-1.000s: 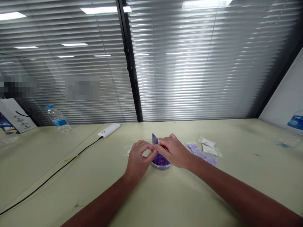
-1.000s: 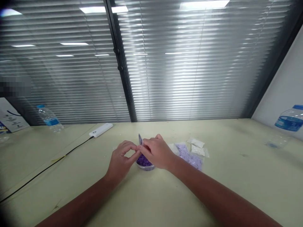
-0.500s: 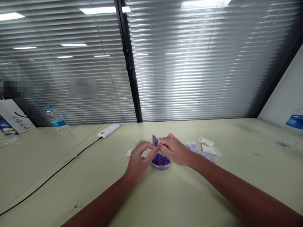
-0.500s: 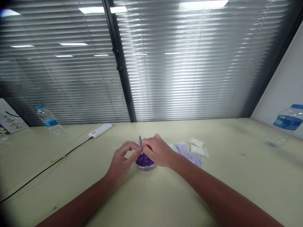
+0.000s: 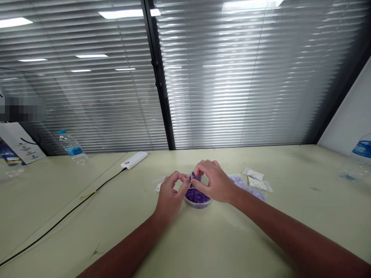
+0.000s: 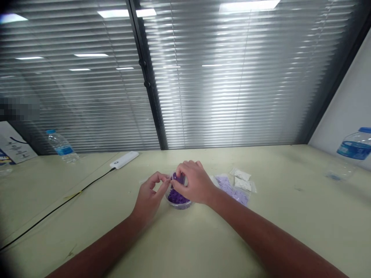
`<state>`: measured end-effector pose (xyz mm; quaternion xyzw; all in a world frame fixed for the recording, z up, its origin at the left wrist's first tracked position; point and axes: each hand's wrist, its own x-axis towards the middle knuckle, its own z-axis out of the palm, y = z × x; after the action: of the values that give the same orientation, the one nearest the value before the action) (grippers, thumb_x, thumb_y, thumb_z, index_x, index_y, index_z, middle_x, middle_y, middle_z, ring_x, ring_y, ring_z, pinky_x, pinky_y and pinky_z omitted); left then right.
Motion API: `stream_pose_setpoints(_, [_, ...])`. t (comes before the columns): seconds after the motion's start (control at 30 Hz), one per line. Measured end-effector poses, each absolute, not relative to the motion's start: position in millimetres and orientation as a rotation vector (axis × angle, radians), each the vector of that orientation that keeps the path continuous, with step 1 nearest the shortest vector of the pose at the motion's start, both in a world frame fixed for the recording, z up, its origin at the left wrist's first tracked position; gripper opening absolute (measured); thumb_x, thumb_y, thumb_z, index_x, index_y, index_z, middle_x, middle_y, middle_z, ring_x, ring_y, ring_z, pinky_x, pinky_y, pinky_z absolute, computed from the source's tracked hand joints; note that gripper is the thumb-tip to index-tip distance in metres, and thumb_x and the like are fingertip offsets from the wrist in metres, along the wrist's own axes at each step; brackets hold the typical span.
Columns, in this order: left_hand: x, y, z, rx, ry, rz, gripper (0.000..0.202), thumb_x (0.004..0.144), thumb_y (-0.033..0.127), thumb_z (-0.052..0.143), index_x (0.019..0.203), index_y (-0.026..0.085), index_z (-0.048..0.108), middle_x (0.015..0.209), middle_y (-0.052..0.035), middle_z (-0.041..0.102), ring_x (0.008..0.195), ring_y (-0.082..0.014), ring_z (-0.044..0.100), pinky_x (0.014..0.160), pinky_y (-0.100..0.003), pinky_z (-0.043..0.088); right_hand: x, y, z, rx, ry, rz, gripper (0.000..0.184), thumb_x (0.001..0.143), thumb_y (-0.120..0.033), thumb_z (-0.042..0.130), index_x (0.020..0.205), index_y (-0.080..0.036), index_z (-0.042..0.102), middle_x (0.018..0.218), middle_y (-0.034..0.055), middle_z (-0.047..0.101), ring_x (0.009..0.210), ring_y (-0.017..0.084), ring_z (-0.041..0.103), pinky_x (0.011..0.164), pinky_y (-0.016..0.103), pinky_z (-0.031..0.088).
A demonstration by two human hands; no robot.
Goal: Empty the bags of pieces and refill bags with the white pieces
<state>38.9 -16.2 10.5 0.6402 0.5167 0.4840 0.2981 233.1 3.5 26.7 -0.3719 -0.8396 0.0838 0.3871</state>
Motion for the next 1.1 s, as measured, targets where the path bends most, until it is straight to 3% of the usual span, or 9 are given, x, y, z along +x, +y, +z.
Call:
stream_pose_setpoints(0.1, [39, -14, 12, 1.549, 1.298, 1.334, 0.032, 0.087, 0.05, 0.06, 0.074, 0.021, 0.054, 0.077, 0.0072, 0.058, 0.074, -0.0023, 0.049, 0.063, -0.011, 0.033, 247, 13, 24, -0.918, -2.157, 0.214, 0.057, 0.087, -0.049, 0.071, 0.135, -0.026, 0.05, 0.13, 0.0059, 0.058, 0.119, 0.024, 0.05, 0.1, 0.04, 0.035])
stream_pose_setpoints(0.17, [39, -12, 13, 1.445, 1.236, 1.33, 0.034, 0.085, 0.052, 0.062, 0.074, 0.021, 0.053, 0.073, 0.0079, 0.052, 0.07, -0.0019, 0.045, 0.064, -0.011, 0.034, 253, 20, 20, -0.901, -2.208, 0.233, 0.074, 0.083, -0.054, 0.075, 0.146, -0.03, 0.042, 0.14, 0.006, 0.053, 0.126, 0.026, 0.048, 0.106, 0.043, 0.032])
stream_pose_setpoints(0.3, [39, -8, 13, 1.386, 1.192, 1.265, 0.036, 0.084, 0.054, 0.063, 0.073, 0.021, 0.053, 0.07, 0.0077, 0.049, 0.068, -0.0034, 0.044, 0.066, -0.014, 0.035, 262, 27, 19, -0.871, -2.23, 0.267, 0.055, 0.083, -0.052, 0.077, 0.129, -0.028, 0.059, 0.124, 0.0043, 0.063, 0.114, 0.024, 0.055, 0.103, 0.041, 0.037])
stream_pose_setpoints(0.4, [37, -6, 10, 1.548, 1.328, 1.259, 0.033, 0.087, 0.053, 0.057, 0.075, 0.022, 0.059, 0.084, 0.0053, 0.062, 0.087, -0.0082, 0.055, 0.08, -0.018, 0.039, 269, 26, 29, -0.907, -2.261, 0.408, 0.048, 0.081, -0.057, 0.076, 0.117, -0.028, 0.066, 0.112, 0.0036, 0.066, 0.103, 0.022, 0.057, 0.091, 0.037, 0.044])
stream_pose_setpoints(0.5, [34, -8, 10, 1.759, 1.493, 1.289, 0.024, 0.091, 0.047, 0.049, 0.097, 0.031, 0.065, 0.112, 0.0045, 0.066, 0.117, -0.0137, 0.055, 0.105, -0.028, 0.036, 277, 23, 43, -1.004, -2.31, 0.466, 0.049, 0.078, -0.061, 0.076, 0.113, -0.027, 0.068, 0.107, 0.0042, 0.067, 0.099, 0.023, 0.056, 0.083, 0.036, 0.044])
stream_pose_setpoints(0.6, [34, -14, 12, 2.088, 1.538, 1.248, 0.036, 0.09, 0.045, 0.054, 0.125, 0.04, 0.055, 0.133, 0.0034, 0.06, 0.132, -0.0173, 0.049, 0.118, -0.037, 0.028, 281, 20, 54, -1.026, -2.408, 0.353, 0.04, 0.077, -0.055, 0.078, 0.099, -0.022, 0.068, 0.095, 0.0039, 0.066, 0.093, 0.023, 0.054, 0.082, 0.037, 0.041])
stream_pose_setpoints(0.7, [37, -18, 11, 2.378, 1.532, 1.074, 0.054, 0.084, 0.051, 0.065, 0.135, 0.044, 0.049, 0.139, 0.0026, 0.058, 0.134, -0.0201, 0.047, 0.118, -0.04, 0.027, 280, 16, 60, -0.991, -2.471, 0.266, 0.031, 0.075, -0.043, 0.078, 0.091, -0.02, 0.065, 0.087, 0.0024, 0.064, 0.087, 0.021, 0.052, 0.08, 0.036, 0.039])
stream_pose_setpoints(1.0, [38, -15, 8, 2.331, 1.543, 0.933, 0.056, 0.074, 0.068, 0.069, 0.124, 0.047, 0.057, 0.122, 0.0063, 0.067, 0.122, -0.0175, 0.053, 0.108, -0.038, 0.03, 275, 7, 63, -0.989, -2.389, 0.517, 0.026, 0.076, -0.037, 0.077, 0.092, -0.022, 0.064, 0.093, 0.0025, 0.062, 0.089, 0.021, 0.054, 0.075, 0.032, 0.041])
stream_pose_setpoints(1.1, [38, -14, 9, 2.232, 1.551, 0.992, 0.051, 0.072, 0.068, 0.072, 0.115, 0.044, 0.062, 0.12, 0.0075, 0.067, 0.12, -0.0165, 0.054, 0.108, -0.037, 0.031, 273, 6, 64, -0.947, -2.303, 0.753, 0.031, 0.081, -0.042, 0.074, 0.103, -0.023, 0.063, 0.096, 0.0023, 0.063, 0.086, 0.018, 0.056, 0.074, 0.031, 0.043])
